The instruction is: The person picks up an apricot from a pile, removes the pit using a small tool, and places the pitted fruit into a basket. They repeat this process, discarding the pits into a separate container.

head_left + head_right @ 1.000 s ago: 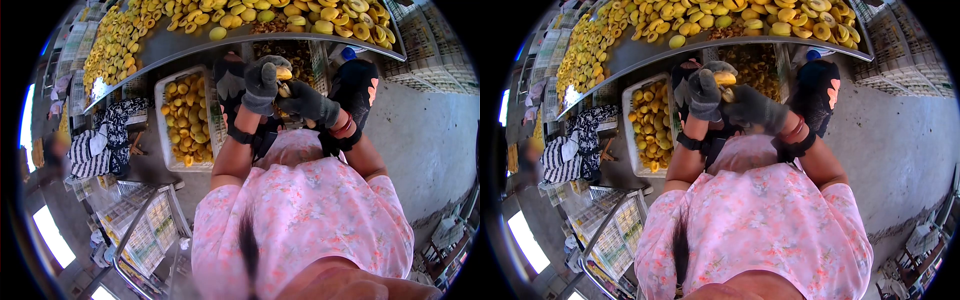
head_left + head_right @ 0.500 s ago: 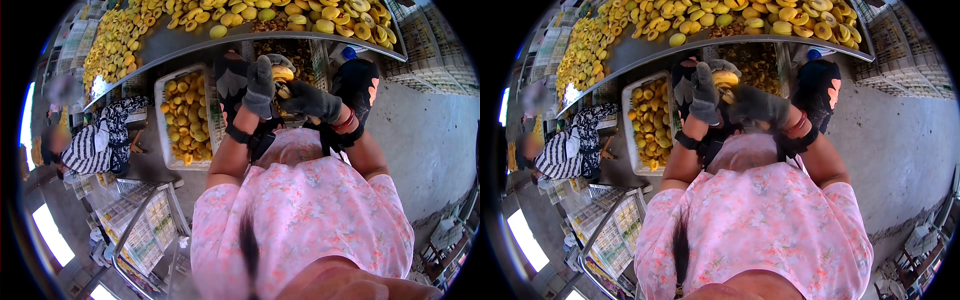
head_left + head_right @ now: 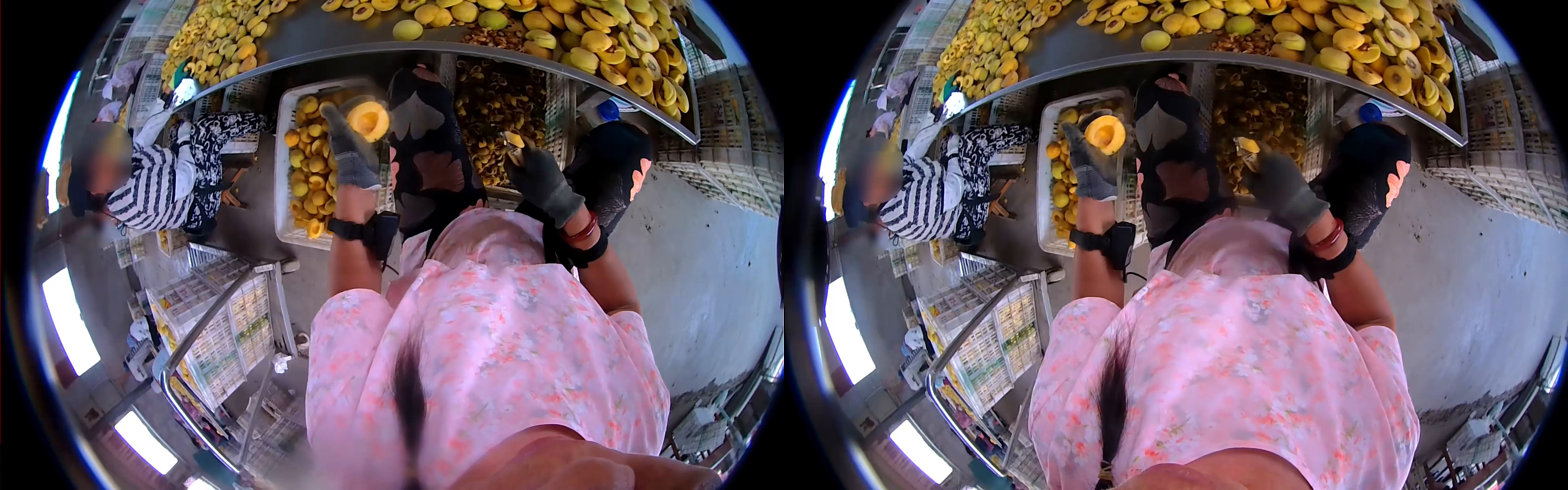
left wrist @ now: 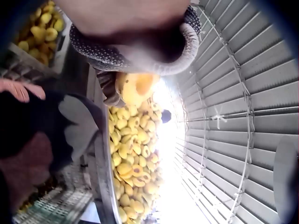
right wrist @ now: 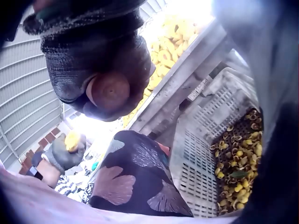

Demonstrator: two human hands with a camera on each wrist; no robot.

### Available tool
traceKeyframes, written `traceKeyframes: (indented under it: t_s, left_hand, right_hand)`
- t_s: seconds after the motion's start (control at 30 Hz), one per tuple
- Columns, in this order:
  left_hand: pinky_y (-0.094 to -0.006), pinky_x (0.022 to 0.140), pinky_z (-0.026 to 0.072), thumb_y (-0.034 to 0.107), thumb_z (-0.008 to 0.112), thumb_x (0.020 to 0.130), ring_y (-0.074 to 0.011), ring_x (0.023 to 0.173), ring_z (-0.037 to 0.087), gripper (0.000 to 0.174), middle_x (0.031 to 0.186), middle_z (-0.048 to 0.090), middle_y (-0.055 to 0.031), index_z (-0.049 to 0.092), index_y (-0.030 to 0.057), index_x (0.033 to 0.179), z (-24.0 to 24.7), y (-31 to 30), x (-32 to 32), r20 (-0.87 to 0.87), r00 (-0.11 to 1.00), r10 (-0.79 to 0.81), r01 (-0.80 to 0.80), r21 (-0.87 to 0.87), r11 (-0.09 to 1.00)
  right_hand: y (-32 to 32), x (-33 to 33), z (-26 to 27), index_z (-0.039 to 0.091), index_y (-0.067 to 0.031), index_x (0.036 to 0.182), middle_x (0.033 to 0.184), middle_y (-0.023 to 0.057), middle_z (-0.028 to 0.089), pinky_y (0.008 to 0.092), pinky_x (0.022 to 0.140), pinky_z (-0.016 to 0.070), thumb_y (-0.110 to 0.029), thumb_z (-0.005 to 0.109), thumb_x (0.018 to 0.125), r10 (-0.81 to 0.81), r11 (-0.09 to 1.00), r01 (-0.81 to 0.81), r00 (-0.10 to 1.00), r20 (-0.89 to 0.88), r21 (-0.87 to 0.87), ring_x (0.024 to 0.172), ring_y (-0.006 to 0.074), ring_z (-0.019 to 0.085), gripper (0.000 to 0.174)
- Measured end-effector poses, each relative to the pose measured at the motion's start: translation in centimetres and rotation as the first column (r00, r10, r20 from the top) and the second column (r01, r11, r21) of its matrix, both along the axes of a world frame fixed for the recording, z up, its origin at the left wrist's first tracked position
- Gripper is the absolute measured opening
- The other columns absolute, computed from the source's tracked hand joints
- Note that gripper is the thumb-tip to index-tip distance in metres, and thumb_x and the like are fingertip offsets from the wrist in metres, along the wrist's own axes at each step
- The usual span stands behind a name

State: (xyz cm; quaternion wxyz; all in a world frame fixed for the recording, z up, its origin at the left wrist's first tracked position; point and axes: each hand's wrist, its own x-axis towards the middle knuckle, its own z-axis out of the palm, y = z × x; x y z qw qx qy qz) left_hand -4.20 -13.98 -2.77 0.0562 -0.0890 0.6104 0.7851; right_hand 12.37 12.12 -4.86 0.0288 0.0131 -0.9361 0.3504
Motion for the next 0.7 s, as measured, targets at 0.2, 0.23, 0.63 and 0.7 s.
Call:
traceKeyframes:
  t_s: [0.2,0.23,0.63,0.7]
  left_hand:
    - [-0.0443,0.076,0.0456,0.056,0.03,0.091,-0.0366,0.089,0.06,0.066,0.096,0.065,-0.0196,0.064,0.0008,0.1,-8.1,-18.1,2.0,-0.095,0.975,0.199,-0.143,-0.96,0.24]
    - [-0.0466,0.079,0.0442,0.055,0.028,0.091,-0.0395,0.091,0.058,0.065,0.097,0.063,-0.0214,0.064,0.0012,0.1,-9.3,-20.0,3.0,0.007,0.982,0.189,-0.018,-0.991,0.131]
    - [-0.0445,0.09,0.0409,0.045,0.031,0.092,-0.0367,0.106,0.053,0.051,0.11,0.059,-0.0204,0.057,0.0073,0.114,-16.9,-21.2,4.7,0.259,0.945,0.198,0.239,-0.964,0.117]
    - [-0.044,0.087,0.0426,0.041,0.044,0.09,-0.0363,0.101,0.056,0.045,0.108,0.06,-0.0197,0.06,0.0031,0.109,-16.9,-18.8,1.4,-0.195,0.981,0.005,-0.195,-0.978,0.079]
  right_hand:
    - [1.9,0.5,-5.4,0.058,-0.0004,0.08,0.075,0.0217,0.059,0.0461,0.065,0.0466,-0.02,0.058,0.076,0.0,0.988,-0.02,0.991,0.134,0.153,0.075,0.0386,0.058,0.02]
    - [1.7,0.4,-5.4,0.057,-0.0004,0.079,0.075,0.0219,0.059,0.0463,0.064,0.0465,-0.021,0.057,0.077,-0.015,0.99,-0.003,0.991,0.133,0.138,0.074,0.0394,0.058,0.02]
    - [0.4,-0.8,-1.6,0.058,0.0009,0.086,0.076,0.0219,0.061,0.0437,0.059,0.0485,-0.021,0.055,0.081,-0.26,0.963,0.26,0.966,-0.009,0.066,0.067,0.0376,0.06,0.023]
    - [1.9,-1.1,-5.7,0.059,-0.0003,0.085,0.079,0.022,0.062,0.0446,0.065,0.0485,-0.022,0.053,0.08,-0.093,0.969,0.043,0.976,0.198,0.243,0.071,0.0375,0.061,0.023]
